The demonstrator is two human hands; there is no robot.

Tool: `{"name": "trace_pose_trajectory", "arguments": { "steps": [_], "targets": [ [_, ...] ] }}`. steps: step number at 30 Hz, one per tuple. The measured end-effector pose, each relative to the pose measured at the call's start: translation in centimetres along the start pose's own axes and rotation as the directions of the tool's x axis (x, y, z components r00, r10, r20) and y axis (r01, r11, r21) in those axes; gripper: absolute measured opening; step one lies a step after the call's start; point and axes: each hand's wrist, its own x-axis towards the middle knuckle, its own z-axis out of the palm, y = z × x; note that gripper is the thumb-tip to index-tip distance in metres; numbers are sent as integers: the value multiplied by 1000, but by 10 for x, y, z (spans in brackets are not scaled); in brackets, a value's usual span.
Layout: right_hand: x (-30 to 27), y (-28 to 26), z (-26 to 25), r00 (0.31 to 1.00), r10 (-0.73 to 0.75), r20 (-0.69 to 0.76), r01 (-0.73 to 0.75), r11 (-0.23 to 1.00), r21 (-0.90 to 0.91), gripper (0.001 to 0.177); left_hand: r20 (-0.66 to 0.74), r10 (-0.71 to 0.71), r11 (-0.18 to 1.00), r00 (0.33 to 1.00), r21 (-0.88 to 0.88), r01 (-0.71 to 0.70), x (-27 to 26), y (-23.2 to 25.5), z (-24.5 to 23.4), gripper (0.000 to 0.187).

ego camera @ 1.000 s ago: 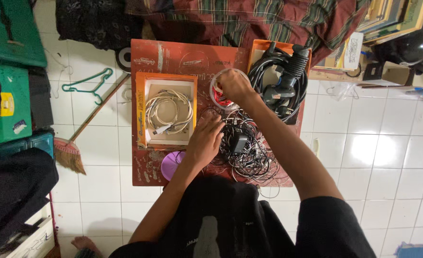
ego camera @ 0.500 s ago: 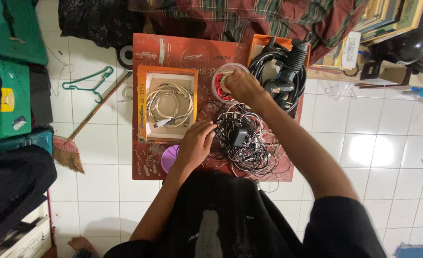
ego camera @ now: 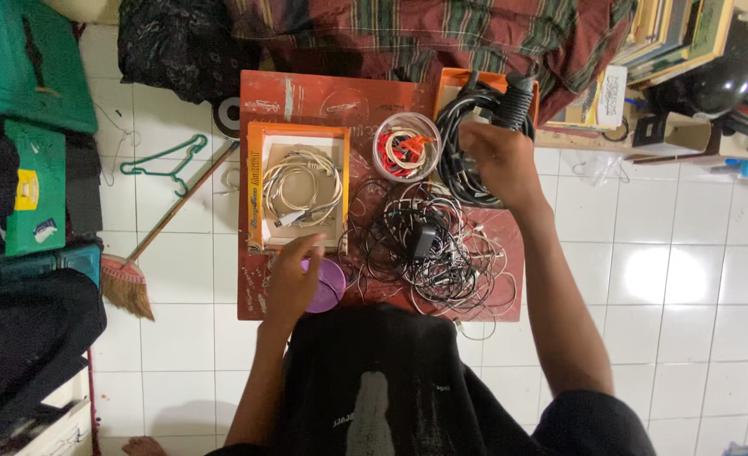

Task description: The person untangles and coils several electrical cables and wires by hand on a small table, coiling an orange cable and then coiling a white cable into circular loops.

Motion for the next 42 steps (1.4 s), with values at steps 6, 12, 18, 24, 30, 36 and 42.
{"name": "trace_pose_trajectory", "arguments": {
  "steps": [6,12,18,24,30,36,42],
  "targets": [
    [-83,45,18,970,183,-160,-176,983,60,24,-33,60,973,998,224,-51,-11,-21,-15,30],
    [-189,71,25,893,388,-227,-390,920,35,24,-93,9,985,996,172,8,-9,-32,-12,24],
    [-246,79,34,778,575,-253,-553,818,157,25,-189,73,928,979,372,3,16,-34,-12,23],
    [-255,73,42,780,574,-247,-547,819,175,23,53,351,741,935,594,-312,81,-72,7,34],
    [-253,58,36,782,548,-297,-531,835,145,23,57,240,822,969,520,-234,91,-48,-4,12],
    [-231,19,42,845,471,-253,-425,879,218,27,0,627,721,779,381,-579,37,23,-24,11],
    [-157,-37,86,840,490,235,-518,591,619,40,335,865,280,375,297,-913,22,52,27,28]
  ]
}}
